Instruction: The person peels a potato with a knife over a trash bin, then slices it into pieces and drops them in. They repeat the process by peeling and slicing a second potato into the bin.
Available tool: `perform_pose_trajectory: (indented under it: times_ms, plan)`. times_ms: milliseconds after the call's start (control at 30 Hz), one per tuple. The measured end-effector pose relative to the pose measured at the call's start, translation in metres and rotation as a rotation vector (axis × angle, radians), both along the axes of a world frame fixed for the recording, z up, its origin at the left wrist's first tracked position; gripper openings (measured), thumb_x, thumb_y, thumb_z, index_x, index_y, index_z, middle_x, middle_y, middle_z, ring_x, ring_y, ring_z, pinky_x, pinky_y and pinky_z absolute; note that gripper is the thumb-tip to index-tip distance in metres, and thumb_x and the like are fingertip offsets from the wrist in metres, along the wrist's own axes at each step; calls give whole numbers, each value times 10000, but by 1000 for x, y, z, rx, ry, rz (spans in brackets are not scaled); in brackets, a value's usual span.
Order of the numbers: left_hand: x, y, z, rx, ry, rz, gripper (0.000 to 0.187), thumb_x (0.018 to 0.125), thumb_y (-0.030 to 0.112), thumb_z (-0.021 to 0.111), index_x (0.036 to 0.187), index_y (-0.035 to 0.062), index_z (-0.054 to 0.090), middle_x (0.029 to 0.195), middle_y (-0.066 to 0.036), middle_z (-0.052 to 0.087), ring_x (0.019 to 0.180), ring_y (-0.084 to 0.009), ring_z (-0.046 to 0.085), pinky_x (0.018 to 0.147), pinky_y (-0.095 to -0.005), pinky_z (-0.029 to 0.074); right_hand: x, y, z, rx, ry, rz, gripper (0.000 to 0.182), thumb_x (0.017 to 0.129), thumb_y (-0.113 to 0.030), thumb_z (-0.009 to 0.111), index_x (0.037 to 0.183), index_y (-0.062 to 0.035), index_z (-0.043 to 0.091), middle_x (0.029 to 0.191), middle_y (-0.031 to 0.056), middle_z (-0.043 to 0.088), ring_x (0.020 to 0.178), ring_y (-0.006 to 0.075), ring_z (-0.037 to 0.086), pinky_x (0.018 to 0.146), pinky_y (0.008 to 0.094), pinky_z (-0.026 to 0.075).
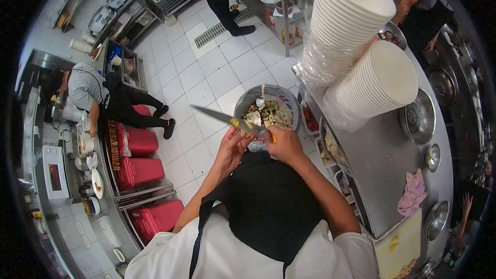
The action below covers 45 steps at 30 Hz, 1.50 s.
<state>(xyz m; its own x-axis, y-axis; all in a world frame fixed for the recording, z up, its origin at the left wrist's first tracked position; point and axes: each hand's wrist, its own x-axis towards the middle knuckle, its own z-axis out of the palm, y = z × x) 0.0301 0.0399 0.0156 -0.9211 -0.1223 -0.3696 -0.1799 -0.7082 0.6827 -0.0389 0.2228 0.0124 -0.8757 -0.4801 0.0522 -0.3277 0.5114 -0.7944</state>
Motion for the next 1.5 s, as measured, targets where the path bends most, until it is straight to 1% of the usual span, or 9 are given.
perform_pose_trajectory:
  times_ms: [233,467,567,667,767,1067,1167,1267,1500]
  plan:
    - [5,4,-3,80,-50,-25,476,938,223,682,1323,52,460,1239,-73,594,1134,-162,601,981,-284,511,5,3,12,31,278,63,103,851,-177,631,893,-83,627,647,175,638,602,386,650,568,501,507]
    - [10,7,4,132,-32,8,412,930,154,687,1275,36,495,1241,-79,594,1149,-170,601,999,-297,517,7,3,8,47,286,43,98,824,-168,644,852,-83,604,668,180,649,640,390,660,599,505,508]
    - [14,7,6,123,7,54,373,927,107,680,1246,17,509,1215,-90,607,1127,-178,621,998,-306,525,-2,9,-13,161,110,-35,103,822,-180,641,843,-82,620,678,195,647,671,410,658,624,521,501]
    - [10,3,11,107,9,43,341,934,82,654,1230,-8,510,1173,-112,627,1059,-195,661,993,-315,534,-6,19,-33,82,52,-91,109,824,-185,639,836,-76,626,685,207,640,687,428,649,641,537,494]
    - [12,-4,-4,135,30,42,352,961,92,625,1267,-11,483,1238,-150,605,1140,-219,635,1007,-325,534,2,8,-20,19,63,-102,118,830,-183,638,834,-67,616,686,211,634,686,434,642,629,534,495]
    - [13,3,0,175,-46,38,452,925,230,713,1265,16,507,1243,-83,615,1124,-147,612,962,-290,527,11,-4,18,-13,241,61,114,835,-177,636,857,-69,605,671,194,646,630,401,654,587,514,499]
    - [16,10,4,157,27,129,420,926,185,704,1255,15,506,1226,-86,619,1094,-151,625,960,-289,528,9,0,5,82,199,-7,125,832,-179,639,855,-59,610,675,199,643,645,405,653,597,514,500]
    - [16,-4,-12,153,40,12,421,921,140,702,1267,21,494,1259,-130,594,1191,-192,592,1049,-307,493,1,11,-10,130,66,-27,126,828,-173,639,847,-51,616,689,204,646,672,411,654,618,518,502]
    - [11,3,0,-89,64,14,448,920,103,684,1310,-12,496,1280,-155,609,1157,-221,625,1061,-338,484,11,-1,26,-13,116,20,103,828,-167,640,837,-65,630,697,211,642,688,423,648,620,517,501]
